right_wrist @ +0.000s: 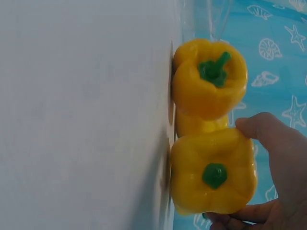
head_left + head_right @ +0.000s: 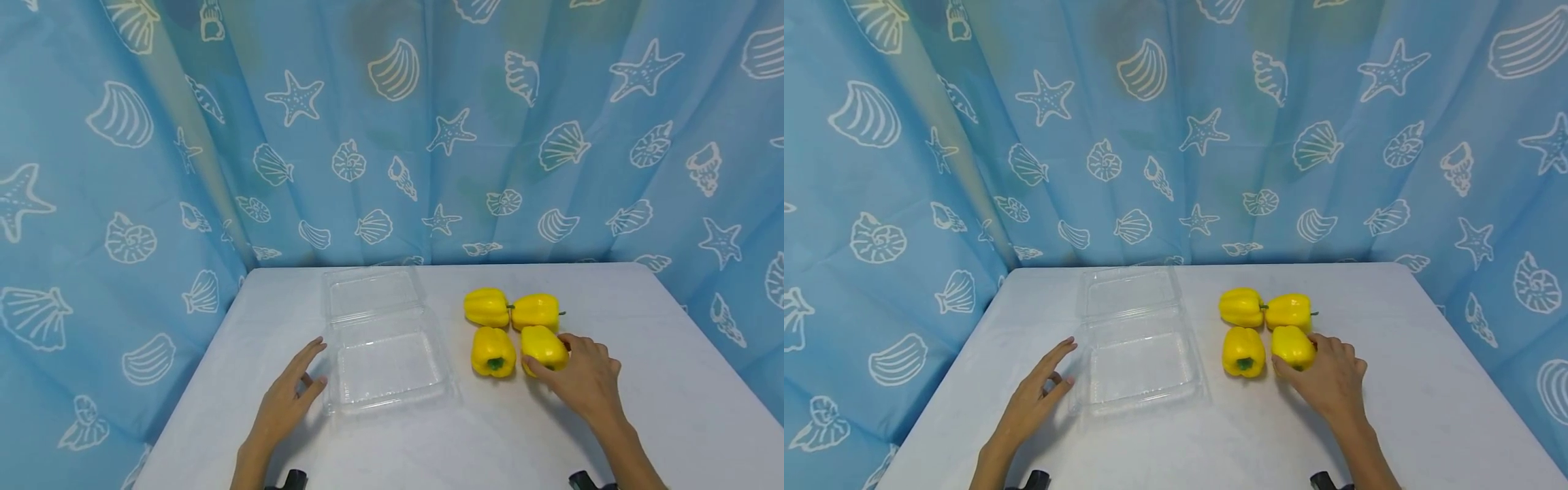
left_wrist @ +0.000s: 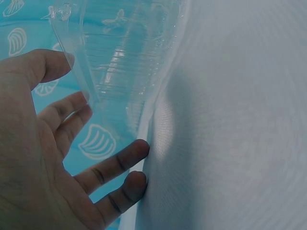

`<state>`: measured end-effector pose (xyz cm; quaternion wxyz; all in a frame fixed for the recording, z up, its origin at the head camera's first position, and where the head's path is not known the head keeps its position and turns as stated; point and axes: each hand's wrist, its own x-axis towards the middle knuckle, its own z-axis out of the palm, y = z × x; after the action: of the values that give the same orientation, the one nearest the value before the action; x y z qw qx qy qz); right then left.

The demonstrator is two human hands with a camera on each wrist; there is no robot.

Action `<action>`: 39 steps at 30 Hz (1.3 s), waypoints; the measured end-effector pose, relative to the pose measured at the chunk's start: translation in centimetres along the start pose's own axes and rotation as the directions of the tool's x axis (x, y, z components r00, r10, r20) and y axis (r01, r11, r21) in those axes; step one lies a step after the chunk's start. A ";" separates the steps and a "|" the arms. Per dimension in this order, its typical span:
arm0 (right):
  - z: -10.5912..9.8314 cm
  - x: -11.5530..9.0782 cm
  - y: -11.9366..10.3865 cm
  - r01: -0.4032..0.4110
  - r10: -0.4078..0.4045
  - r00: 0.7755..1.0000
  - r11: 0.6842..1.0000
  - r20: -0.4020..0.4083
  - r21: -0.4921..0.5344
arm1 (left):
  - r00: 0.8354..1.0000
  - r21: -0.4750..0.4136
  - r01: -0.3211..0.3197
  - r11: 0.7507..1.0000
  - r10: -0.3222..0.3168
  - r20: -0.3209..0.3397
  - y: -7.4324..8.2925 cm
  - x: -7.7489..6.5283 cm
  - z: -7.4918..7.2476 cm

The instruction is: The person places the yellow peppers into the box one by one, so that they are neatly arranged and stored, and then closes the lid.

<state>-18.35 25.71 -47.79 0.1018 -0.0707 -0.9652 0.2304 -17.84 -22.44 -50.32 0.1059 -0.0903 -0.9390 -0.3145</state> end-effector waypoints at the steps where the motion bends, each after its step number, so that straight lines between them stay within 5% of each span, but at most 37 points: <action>1: -0.1 0.0 0.1 0.002 -0.002 1.000 1.000 -0.009 0.010 | 1.000 -0.002 0.000 1.000 0.000 0.000 0.0 0.0 0.0; 8: -1.2 0.2 0.7 0.004 -0.002 0.999 0.997 -0.036 0.075 | 1.000 -0.003 -0.005 1.000 0.005 -0.004 -0.1 0.0 0.0; 23: -2.5 0.6 0.1 0.013 -0.017 0.999 0.993 0.034 0.119 | 1.000 -0.004 -0.003 1.000 0.003 0.000 -0.2 0.1 -0.1; 39: -3.5 1.4 -0.7 0.118 -0.123 0.992 0.986 0.034 0.119 | 0.999 -0.013 -0.050 0.999 0.050 -0.019 -0.6 0.1 0.0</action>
<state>-19.00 26.88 -44.17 0.0996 -0.0012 -0.9545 0.2813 -18.05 -22.90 -50.61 0.1218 -0.1115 -0.9333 -0.3189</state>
